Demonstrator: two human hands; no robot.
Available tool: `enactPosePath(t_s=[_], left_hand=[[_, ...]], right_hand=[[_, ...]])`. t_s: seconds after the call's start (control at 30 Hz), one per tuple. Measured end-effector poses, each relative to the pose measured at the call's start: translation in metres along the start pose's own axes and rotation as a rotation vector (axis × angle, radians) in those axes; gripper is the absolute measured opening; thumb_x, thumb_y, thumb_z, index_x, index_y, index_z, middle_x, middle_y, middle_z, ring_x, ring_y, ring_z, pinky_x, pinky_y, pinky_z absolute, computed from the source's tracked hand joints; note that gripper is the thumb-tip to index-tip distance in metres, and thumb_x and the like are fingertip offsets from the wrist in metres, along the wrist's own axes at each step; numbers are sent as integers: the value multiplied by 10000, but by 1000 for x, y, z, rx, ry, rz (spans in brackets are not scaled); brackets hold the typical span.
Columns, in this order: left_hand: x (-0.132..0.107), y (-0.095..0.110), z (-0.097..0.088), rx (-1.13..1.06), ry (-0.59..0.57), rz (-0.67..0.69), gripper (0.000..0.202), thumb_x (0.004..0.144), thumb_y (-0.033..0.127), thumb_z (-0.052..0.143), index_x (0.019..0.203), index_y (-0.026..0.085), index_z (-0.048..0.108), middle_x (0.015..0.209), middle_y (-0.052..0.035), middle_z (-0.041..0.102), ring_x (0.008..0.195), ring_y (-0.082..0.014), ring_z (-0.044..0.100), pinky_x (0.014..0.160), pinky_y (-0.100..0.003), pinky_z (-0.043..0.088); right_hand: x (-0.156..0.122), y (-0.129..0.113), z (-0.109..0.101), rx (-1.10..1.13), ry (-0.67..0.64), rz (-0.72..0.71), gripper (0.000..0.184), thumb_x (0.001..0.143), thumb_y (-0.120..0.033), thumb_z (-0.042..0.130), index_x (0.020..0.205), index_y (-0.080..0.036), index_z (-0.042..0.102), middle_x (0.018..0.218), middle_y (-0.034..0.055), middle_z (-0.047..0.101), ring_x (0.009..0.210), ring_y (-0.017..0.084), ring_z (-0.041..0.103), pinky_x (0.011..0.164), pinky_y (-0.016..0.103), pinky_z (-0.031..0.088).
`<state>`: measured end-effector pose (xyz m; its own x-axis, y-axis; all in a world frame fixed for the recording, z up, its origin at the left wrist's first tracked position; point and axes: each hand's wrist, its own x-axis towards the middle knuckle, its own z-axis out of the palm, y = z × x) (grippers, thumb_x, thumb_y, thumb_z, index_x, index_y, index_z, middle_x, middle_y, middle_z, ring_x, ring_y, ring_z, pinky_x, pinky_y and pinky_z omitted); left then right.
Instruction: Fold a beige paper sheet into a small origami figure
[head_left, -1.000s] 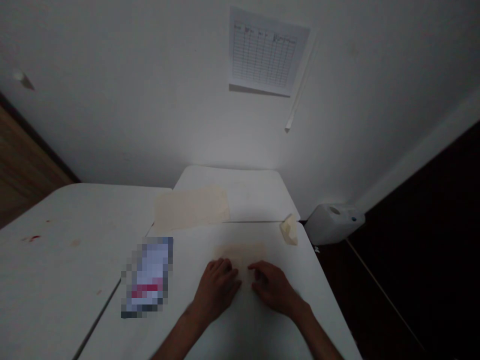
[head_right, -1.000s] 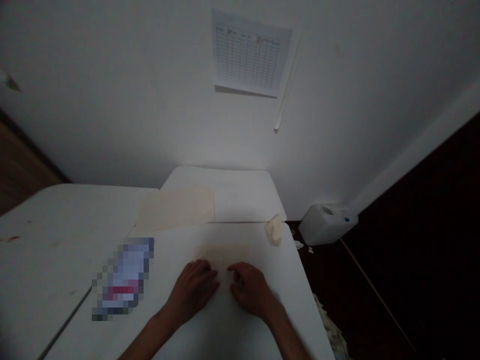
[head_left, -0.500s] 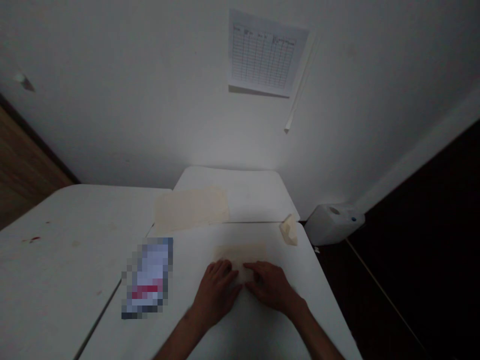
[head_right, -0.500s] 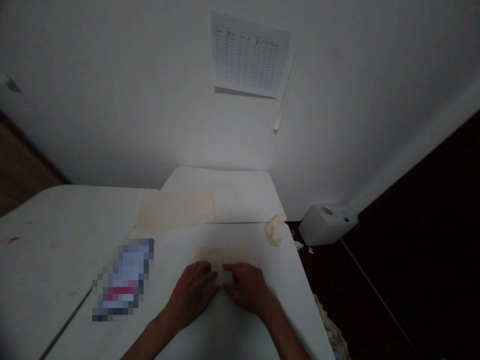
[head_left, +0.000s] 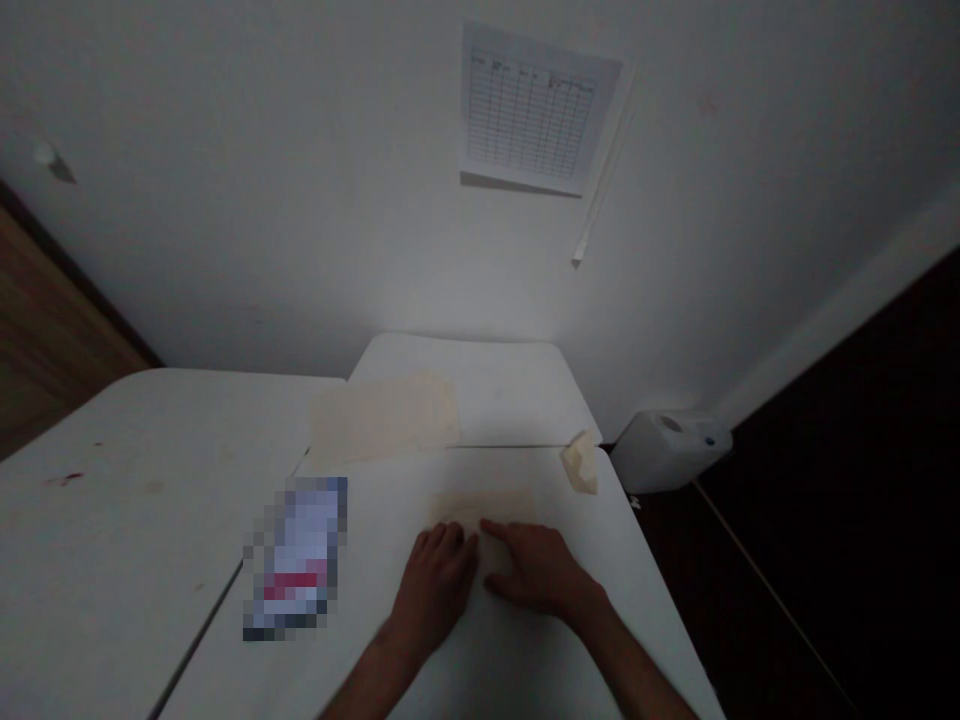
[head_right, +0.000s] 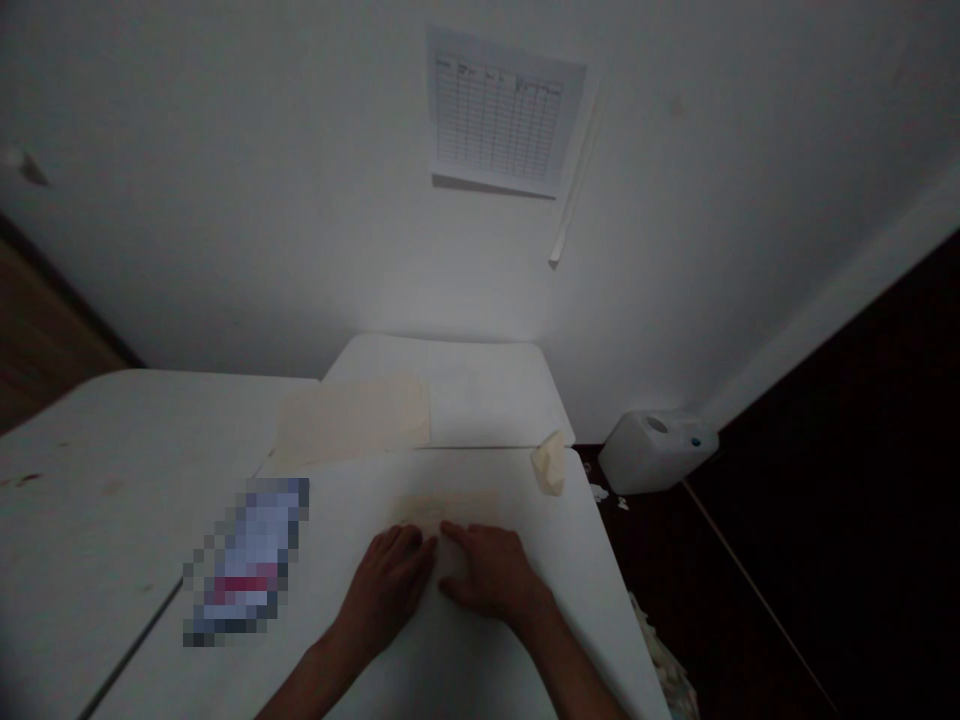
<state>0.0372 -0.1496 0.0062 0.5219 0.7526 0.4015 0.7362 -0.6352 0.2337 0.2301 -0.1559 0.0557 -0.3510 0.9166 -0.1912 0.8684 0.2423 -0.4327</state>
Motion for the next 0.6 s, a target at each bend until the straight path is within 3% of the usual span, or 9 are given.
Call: enactPosePath(t_s=[0.2, 0.37, 0.6], left_hand=[[-1, 5, 4, 39, 48, -54, 241, 861, 204, 513, 1085, 219, 602, 1000, -89, 574, 906, -239, 531, 808, -409, 462], [-3, 8, 1, 97, 25, -91, 361, 848, 237, 528, 1208, 229, 563, 1038, -102, 577, 956, -266, 532, 843, -437, 449], [-7, 5, -1, 187, -1, -176, 398, 864, 366, 543, 1217, 184, 583, 1069, -132, 576, 1002, -300, 523, 849, -440, 426]], right_hand=[[0, 0, 1, 27, 10, -12, 765, 707, -407, 685, 1408, -279, 406, 1268, 72, 607, 1122, 284, 582, 968, 374, 399], [1, -3, -1, 9, -11, 4, 748, 722, -428, 670, 1408, -287, 408, 1247, 73, 621, 1107, 289, 592, 944, 379, 415], [2, -2, 2, -20, -13, 34, 759, 715, -456, 672, 1408, -289, 411, 1250, 83, 614, 1093, 307, 590, 935, 409, 416]])
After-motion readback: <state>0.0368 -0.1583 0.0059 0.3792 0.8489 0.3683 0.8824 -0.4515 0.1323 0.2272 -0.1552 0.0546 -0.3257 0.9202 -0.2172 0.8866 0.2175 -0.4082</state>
